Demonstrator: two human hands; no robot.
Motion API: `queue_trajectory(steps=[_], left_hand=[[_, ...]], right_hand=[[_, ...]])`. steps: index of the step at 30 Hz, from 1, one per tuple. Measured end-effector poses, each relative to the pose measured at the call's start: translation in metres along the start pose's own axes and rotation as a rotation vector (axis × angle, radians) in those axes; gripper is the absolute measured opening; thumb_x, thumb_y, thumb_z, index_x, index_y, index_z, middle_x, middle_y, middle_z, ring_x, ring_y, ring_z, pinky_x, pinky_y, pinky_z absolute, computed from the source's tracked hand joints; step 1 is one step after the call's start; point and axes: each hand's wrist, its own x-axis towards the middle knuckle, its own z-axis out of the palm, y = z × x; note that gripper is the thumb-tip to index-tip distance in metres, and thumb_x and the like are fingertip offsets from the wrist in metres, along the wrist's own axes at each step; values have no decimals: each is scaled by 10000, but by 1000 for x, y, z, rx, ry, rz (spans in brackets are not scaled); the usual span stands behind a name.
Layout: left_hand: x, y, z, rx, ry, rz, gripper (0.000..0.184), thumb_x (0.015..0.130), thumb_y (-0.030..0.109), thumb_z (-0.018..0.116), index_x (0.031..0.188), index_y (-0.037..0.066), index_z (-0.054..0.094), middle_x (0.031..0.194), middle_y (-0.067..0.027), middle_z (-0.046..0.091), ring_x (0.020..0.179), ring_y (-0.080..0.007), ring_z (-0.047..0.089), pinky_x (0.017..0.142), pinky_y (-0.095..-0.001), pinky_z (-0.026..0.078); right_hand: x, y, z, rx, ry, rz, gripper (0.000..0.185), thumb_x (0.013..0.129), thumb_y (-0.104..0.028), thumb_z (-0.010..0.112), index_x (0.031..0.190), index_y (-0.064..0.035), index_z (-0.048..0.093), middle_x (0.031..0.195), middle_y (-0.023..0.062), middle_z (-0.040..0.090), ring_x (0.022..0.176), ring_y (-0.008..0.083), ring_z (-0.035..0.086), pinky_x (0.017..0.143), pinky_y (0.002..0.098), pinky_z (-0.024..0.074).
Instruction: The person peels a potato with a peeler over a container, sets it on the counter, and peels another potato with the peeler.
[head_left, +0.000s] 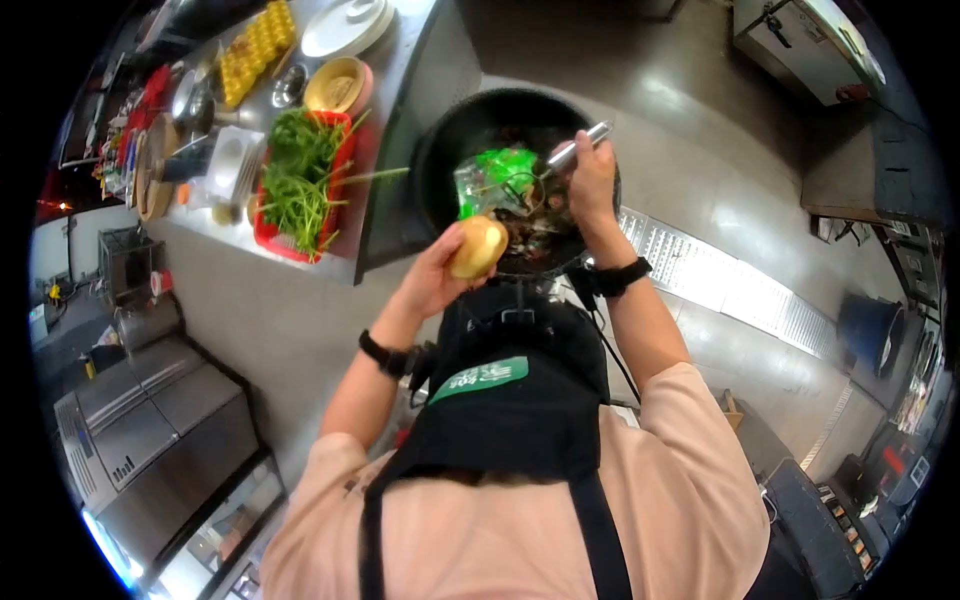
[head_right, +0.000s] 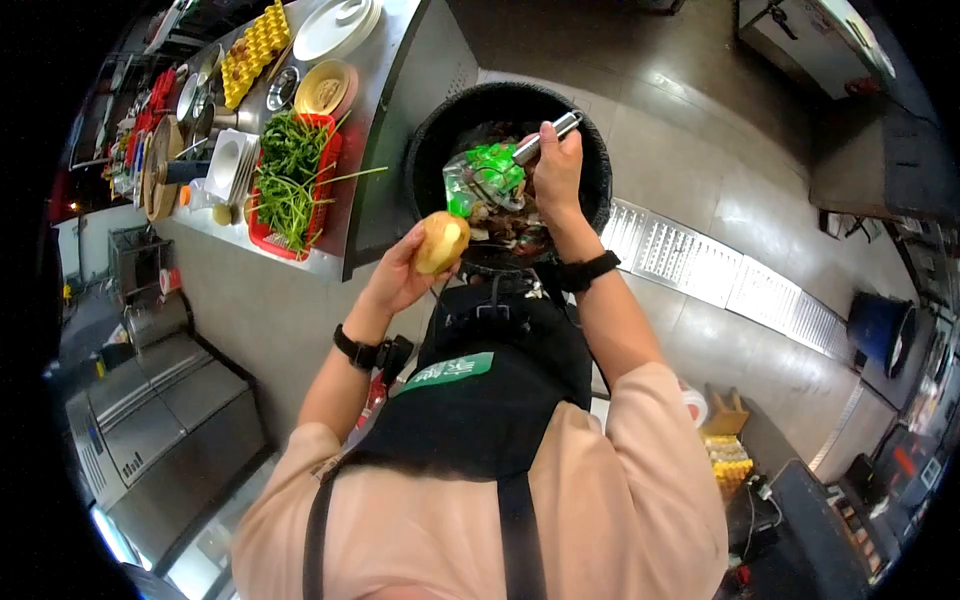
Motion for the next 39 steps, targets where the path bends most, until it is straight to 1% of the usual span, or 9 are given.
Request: queue_trajectory(steps=[7, 9, 17, 21, 22, 25, 33, 37, 39], left_hand=[[2, 2, 4, 89, -36, 19, 516, 937, 348, 567, 1344, 60, 436, 1159, -102, 605, 934, -219, 626, 739, -306, 511], [-2, -2, 4, 119, -56, 26, 539, 924, 349, 588, 1349, 57, 431, 1179, -100, 598, 970, -223, 621, 757, -312, 513], [0, 2, 6, -18, 23, 54, 519, 917, 306, 588, 1341, 50, 433, 1240, -96, 567, 1098, -216, 580, 871, -347, 498], [-1, 3, -2, 54, -70, 58, 508, 918, 303, 586, 1332, 48, 440, 1228, -97, 572, 1085, -213, 584, 864, -341, 498], [-2, 2, -5, 62, -111, 42, 502, 919, 302, 585, 1328, 47, 443, 1222, -97, 574, 1080, -210, 585, 868, -340, 497], [-3, 3, 0, 78, -133, 32, 490, 923, 300, 581, 1320, 46, 447, 1213, -96, 578, 1079, -203, 585, 885, -341, 492], [-1, 6, 6, 98, -89, 80, 474, 928, 290, 582, 1308, 35, 456, 1209, -93, 580, 1106, -198, 572, 922, -337, 474], [-8, 0, 7, 96, -51, 90, 477, 932, 314, 572, 1307, 38, 465, 1213, -81, 582, 1082, -188, 579, 896, -328, 477], [-4, 6, 5, 102, -53, 100, 479, 933, 324, 568, 1307, 41, 468, 1212, -77, 584, 1070, -183, 582, 885, -326, 478]], right_hand=[[-22, -7, 19, 228, -183, 263, 169, 986, -232, 486, 930, -73, 472, 701, 47, 594, 510, 91, 506, 427, 207, 388], [-8, 3, 16, 30, -10, 110, 182, 980, -216, 479, 876, -67, 494, 695, 49, 599, 493, 89, 486, 422, 209, 366], [-36, -43, 31, 231, -184, 187, 152, 996, -219, 458, 930, -83, 474, 688, 35, 577, 464, 73, 435, 397, 206, 330], [-20, -14, 20, 175, -120, 262, 176, 985, -231, 488, 913, -71, 483, 690, 36, 584, 505, 78, 482, 428, 212, 372], [-10, 2, 16, 12, -31, 75, 205, 984, -245, 490, 902, -57, 493, 691, 41, 588, 517, 92, 508, 447, 221, 398], [5, 10, 2, 75, 65, 188, 220, 997, -234, 451, 883, -53, 501, 707, 51, 597, 548, 104, 530, 463, 228, 412], [-40, -41, 33, 270, -153, 241, 179, 990, -216, 471, 898, -63, 472, 699, 53, 592, 535, 104, 519, 461, 218, 399], [-10, 0, 13, -37, 9, -13, 177, 989, -205, 461, 882, -64, 469, 692, 48, 599, 540, 94, 528, 473, 220, 411], [-5, -8, -3, -6, 1, 113, 197, 997, -201, 475, 893, -36, 446, 706, 85, 618, 587, 124, 596, 514, 267, 471]])
